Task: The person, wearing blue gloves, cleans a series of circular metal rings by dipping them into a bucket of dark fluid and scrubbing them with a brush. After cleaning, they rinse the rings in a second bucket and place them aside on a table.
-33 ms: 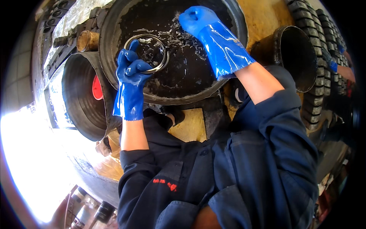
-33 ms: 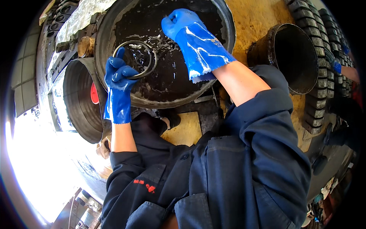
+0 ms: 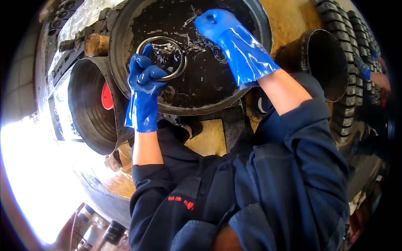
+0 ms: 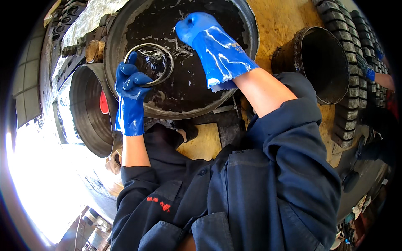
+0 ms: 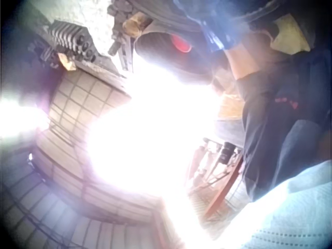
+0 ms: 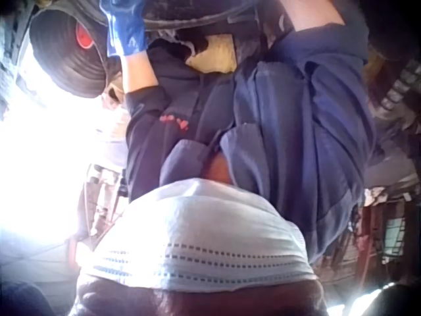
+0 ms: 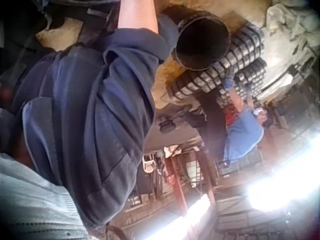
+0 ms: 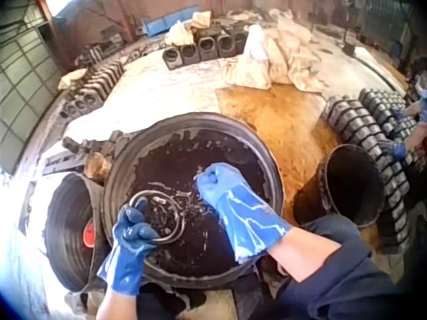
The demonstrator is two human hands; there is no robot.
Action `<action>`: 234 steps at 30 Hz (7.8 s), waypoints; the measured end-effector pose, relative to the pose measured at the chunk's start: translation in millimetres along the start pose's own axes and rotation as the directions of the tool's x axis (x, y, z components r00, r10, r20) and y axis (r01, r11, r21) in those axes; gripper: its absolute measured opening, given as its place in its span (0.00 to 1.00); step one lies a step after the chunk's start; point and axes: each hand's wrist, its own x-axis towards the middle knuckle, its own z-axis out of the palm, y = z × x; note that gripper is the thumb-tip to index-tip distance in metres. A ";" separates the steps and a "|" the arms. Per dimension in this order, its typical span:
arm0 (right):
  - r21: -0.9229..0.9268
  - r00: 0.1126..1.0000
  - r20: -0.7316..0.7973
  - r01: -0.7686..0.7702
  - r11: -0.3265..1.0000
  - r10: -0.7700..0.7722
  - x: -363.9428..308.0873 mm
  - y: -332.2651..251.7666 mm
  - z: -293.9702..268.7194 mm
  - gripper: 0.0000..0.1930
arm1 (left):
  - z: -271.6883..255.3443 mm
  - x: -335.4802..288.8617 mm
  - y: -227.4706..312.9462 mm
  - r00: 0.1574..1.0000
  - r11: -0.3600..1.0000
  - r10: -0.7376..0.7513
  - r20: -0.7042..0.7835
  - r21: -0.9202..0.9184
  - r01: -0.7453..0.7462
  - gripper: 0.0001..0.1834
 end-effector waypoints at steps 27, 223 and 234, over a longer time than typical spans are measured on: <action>0.024 0.946 0.319 -0.071 0.997 0.060 -32.8 -25.2 7.1 0.21 | 15.4 -2.1 -23.8 0.953 0.955 0.222 -0.204 0.244 -0.170 0.22; -0.514 0.891 0.432 0.370 0.774 -0.139 -88.5 85.2 55.6 0.22 | -296.0 -589.0 -368.0 0.084 0.738 0.140 -0.987 0.048 -0.673 0.26; -0.585 0.878 0.446 0.431 0.687 -0.172 -79.2 93.5 48.3 0.21 | -310.7 -586.8 -324.7 0.127 0.842 0.084 -0.988 0.003 -0.540 0.33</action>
